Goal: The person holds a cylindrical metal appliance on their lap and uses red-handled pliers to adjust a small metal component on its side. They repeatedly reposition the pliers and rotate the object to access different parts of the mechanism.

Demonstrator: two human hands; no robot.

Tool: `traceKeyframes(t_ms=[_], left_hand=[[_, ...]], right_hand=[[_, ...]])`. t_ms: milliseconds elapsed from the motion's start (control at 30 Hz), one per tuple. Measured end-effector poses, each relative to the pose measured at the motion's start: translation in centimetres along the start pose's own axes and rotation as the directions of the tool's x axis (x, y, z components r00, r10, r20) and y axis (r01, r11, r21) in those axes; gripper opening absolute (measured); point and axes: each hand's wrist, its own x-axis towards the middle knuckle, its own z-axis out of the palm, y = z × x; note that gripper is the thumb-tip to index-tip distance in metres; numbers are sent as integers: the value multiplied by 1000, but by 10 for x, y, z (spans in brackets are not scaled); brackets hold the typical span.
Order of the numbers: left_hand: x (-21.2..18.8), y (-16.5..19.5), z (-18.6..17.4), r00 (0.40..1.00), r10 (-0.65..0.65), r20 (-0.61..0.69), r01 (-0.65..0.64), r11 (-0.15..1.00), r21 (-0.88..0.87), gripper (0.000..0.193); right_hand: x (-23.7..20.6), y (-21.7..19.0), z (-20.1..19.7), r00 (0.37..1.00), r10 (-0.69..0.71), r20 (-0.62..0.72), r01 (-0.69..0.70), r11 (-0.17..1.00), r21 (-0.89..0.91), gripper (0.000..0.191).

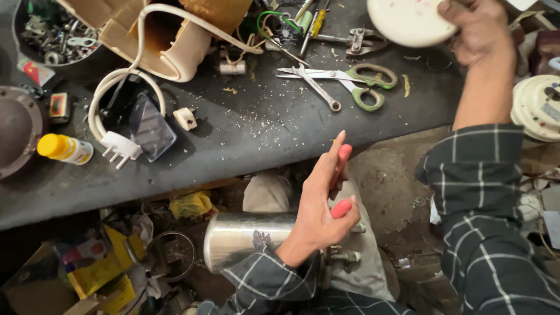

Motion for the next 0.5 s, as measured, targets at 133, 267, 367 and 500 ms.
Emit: traceKeyframes(t_ms=[133,267,367,500], left_hand=[[-1,-1,-1,1000,25,1,-25,1000,-7,89],[-3,-1,0,999,39,-10,-39,999,-32,88],[-3,0,-2,999,39,-11,-40,998,-45,87],[-4,3,-6,999,35,-21,-34,998,50,89]], right_hand=[[-6,16,28,989,62,136,-67,997,38,32],[-10,21,51,996,57,64,-38,963,-267,32],[-12,19,59,992,-117,56,124,726,-677,35],[-8,12,68,814,-446,373,428,25,-903,30]])
